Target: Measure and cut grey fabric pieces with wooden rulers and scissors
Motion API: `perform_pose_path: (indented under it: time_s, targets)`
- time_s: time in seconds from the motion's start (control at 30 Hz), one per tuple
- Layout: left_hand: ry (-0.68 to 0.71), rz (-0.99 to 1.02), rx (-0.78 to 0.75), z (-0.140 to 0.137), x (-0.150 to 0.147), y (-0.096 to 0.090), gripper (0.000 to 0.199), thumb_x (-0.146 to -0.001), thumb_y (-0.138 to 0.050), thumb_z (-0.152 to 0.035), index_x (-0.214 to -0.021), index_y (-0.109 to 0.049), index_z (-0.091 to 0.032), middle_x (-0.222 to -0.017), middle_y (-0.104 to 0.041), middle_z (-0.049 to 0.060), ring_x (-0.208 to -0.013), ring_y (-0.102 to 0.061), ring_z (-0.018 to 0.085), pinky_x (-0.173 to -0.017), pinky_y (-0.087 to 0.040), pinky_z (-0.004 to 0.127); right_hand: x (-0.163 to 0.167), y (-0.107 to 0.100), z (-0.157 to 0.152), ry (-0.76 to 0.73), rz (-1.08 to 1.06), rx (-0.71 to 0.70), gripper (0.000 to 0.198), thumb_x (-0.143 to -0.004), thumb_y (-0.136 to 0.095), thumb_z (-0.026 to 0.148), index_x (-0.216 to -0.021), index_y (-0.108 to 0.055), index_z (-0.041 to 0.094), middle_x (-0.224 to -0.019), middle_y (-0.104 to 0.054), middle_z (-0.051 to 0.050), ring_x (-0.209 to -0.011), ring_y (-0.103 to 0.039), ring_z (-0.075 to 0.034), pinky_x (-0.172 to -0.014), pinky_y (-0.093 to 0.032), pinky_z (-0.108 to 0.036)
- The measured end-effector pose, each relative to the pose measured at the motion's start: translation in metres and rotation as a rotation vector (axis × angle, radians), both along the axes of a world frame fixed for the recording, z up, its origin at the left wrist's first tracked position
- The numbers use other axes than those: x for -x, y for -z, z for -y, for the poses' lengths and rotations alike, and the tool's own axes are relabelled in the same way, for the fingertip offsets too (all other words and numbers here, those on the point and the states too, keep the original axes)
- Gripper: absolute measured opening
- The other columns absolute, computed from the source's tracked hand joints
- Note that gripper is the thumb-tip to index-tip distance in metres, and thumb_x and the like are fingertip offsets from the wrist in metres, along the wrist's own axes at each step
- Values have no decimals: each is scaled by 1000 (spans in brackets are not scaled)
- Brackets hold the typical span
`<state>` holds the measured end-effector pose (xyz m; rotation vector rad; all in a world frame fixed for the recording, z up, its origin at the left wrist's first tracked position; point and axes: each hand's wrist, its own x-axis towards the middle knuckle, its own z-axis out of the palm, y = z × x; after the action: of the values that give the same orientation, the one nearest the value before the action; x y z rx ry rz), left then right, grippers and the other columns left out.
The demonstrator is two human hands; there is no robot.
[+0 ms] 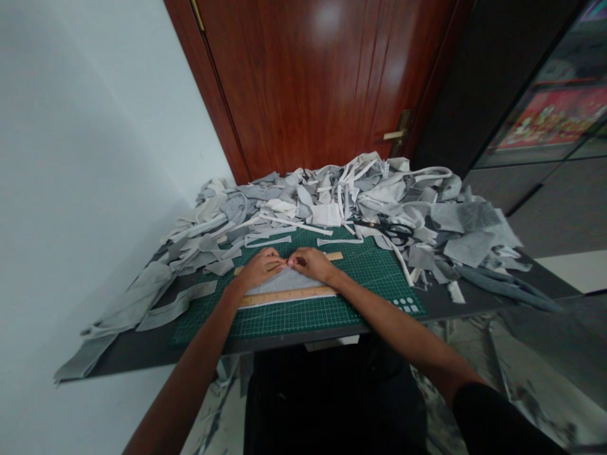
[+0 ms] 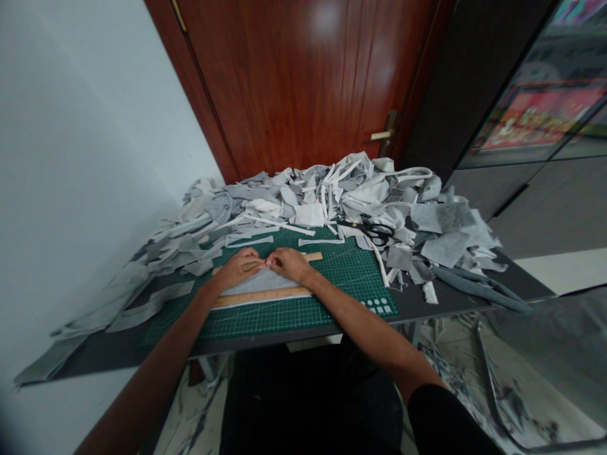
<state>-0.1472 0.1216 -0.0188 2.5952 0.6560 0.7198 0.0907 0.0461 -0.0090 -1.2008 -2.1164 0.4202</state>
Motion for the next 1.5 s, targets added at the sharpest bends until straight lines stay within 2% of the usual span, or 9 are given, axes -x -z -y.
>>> perform_pose_path:
  time_s: [0.23,0.6,0.83,0.97,1.07,1.27,1.4,1.5]
  targets:
    - [-38,14,55,1,1,-2,32,-96,-66,-51,-105,-81,-24,-101,-65,8,-100,-61,22,-96,-53,41,-6,-12,4,44,126,28,10,-91,-71,19,-97,-79,19,-96,-76,-5,-85,-67,-17,-70,-39,-24]
    - [-26,-16,18,-1,1,-1,34,-98,-62,-50,-105,-80,-22,-102,-65,8,-99,-63,21,-95,-54,40,-59,-25,9,65,191,124,12,-82,-74,16,-93,-81,17,-86,-77,-5,-74,-65,-14,-66,-38,-22]
    - [-26,9,40,0,0,-4,35,-97,-64,-52,-102,-80,-22,-98,-64,7,-98,-63,21,-96,-55,40,-83,-24,13,98,189,169,12,-80,-74,15,-90,-81,18,-84,-77,-4,-75,-67,-15,-67,-39,-22]
    - [-19,12,32,2,-2,-4,30,-98,-64,-47,-103,-80,-22,-99,-65,8,-98,-63,21,-94,-55,39,-93,-20,14,129,167,191,10,-81,-74,18,-89,-80,18,-82,-77,-4,-74,-68,-16,-67,-41,-23]
    - [-21,-12,13,3,-1,-4,28,-99,-62,-42,-107,-80,-23,-102,-66,8,-100,-62,21,-95,-54,39,-97,-16,13,99,136,199,10,-81,-72,18,-88,-80,17,-81,-77,-4,-73,-67,-16,-68,-43,-23]
    - [-52,-68,-3,3,30,-11,38,-100,-58,-45,-130,-72,-25,-115,-67,9,-112,-61,24,-103,-50,41,-107,-11,10,-17,-42,257,12,-85,-69,23,-86,-78,15,-86,-78,-6,-79,-69,-17,-76,-50,-26]
    - [-148,-36,40,0,60,-14,42,-98,-59,-54,-124,-74,-24,-109,-71,8,-103,-63,23,-95,-53,37,-108,-13,14,-51,-117,253,19,-89,-69,32,-90,-77,15,-90,-78,-7,-82,-68,-18,-78,-50,-27]
    - [-156,-29,57,1,65,-12,43,-97,-60,-58,-119,-76,-24,-107,-72,8,-101,-63,23,-94,-52,36,-98,-15,16,-64,-120,204,23,-91,-69,37,-92,-76,15,-90,-76,-6,-81,-66,-17,-75,-48,-27]
